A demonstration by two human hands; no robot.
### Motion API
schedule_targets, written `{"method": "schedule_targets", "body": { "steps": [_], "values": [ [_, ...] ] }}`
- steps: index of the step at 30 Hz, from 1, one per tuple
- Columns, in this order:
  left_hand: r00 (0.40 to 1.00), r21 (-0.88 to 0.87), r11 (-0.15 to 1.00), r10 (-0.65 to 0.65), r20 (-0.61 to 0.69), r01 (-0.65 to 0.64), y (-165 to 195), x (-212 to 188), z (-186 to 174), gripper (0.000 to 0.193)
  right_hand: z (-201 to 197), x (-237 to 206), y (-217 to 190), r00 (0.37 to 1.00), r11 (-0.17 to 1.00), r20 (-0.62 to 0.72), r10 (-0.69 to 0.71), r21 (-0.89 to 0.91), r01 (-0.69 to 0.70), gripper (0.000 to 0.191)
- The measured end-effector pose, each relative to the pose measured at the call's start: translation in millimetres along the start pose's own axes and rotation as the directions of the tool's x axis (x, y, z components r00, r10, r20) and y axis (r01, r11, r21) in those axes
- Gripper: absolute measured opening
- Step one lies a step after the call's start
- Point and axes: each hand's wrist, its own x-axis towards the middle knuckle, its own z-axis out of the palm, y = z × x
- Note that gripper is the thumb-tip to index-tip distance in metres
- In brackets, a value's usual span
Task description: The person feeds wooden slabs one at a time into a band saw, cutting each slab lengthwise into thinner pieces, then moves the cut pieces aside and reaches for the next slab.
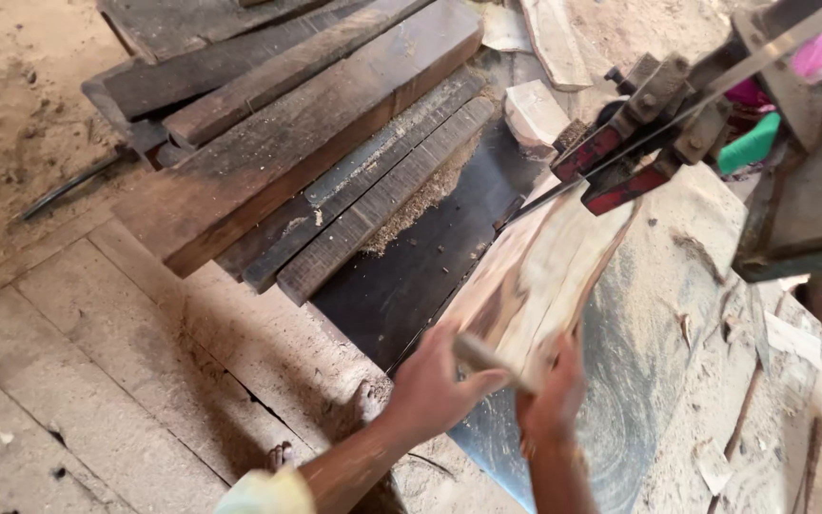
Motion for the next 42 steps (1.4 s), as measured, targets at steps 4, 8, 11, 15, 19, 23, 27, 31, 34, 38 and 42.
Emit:
{"method": "schedule_targets", "body": {
  "steps": [4,8,11,15,19,23,27,31,34,38,42],
  "values": [
    [0.985,-0.124,0.977,-0.169,0.046,0.173,-12.4,-27.3,-28.5,0.085,1.4,-47.9,5.6,0.998,0.977,0.017,0.064,0.202,-0.067,0.056],
    [0.935,-0.208,0.921,-0.285,0.213,0.328,-2.1,-38.9,-29.3,0.093,13.1,-39.1,10.0,0.993,0.969,0.075,0.093,0.223,-0.107,0.058],
    [0.934,-0.21,0.922,-0.279,0.221,0.325,6.8,-43.0,-26.2,0.091,15.0,-32.6,14.0,0.992,0.964,0.1,0.079,0.245,-0.101,0.058],
    [0.928,-0.261,0.9,-0.293,0.228,0.349,10.3,-31.4,-27.2,0.089,18.3,-20.1,12.7,0.991,0.951,0.118,0.068,0.293,-0.101,0.058],
    [0.967,-0.191,0.954,-0.204,0.154,0.232,10.6,-8.8,-23.4,0.087,25.2,2.4,7.8,0.995,0.952,0.081,0.056,0.296,-0.077,0.057],
    [0.949,-0.136,0.948,-0.263,0.171,0.287,11.0,13.2,-14.5,0.088,26.2,21.8,5.7,0.993,0.937,0.116,0.032,0.341,-0.07,0.058],
    [0.98,-0.063,0.982,-0.173,0.102,0.18,8.1,32.0,-7.3,0.087,24.2,38.5,4.5,0.995,0.938,0.092,0.026,0.342,-0.057,0.057],
    [0.981,-0.063,0.982,-0.171,0.09,0.177,4.4,43.7,-0.6,0.089,23.0,51.5,3.7,0.994,0.931,0.095,0.053,0.356,-0.083,0.056],
    [0.98,-0.058,0.983,-0.17,0.098,0.176,3.3,47.3,3.4,0.089,20.7,56.2,4.1,0.994,0.927,0.096,0.05,0.367,-0.082,0.056],
    [0.986,-0.049,0.987,-0.146,0.076,0.15,4.6,51.8,5.8,0.089,18.7,62.0,6.9,0.997,0.936,0.062,0.052,0.344,-0.071,0.054],
    [0.958,-0.083,0.964,-0.236,0.161,0.252,6.5,55.5,7.6,0.088,16.1,66.4,8.9,0.999,0.953,0.034,-0.003,0.302,-0.008,0.053]
  ]
}}
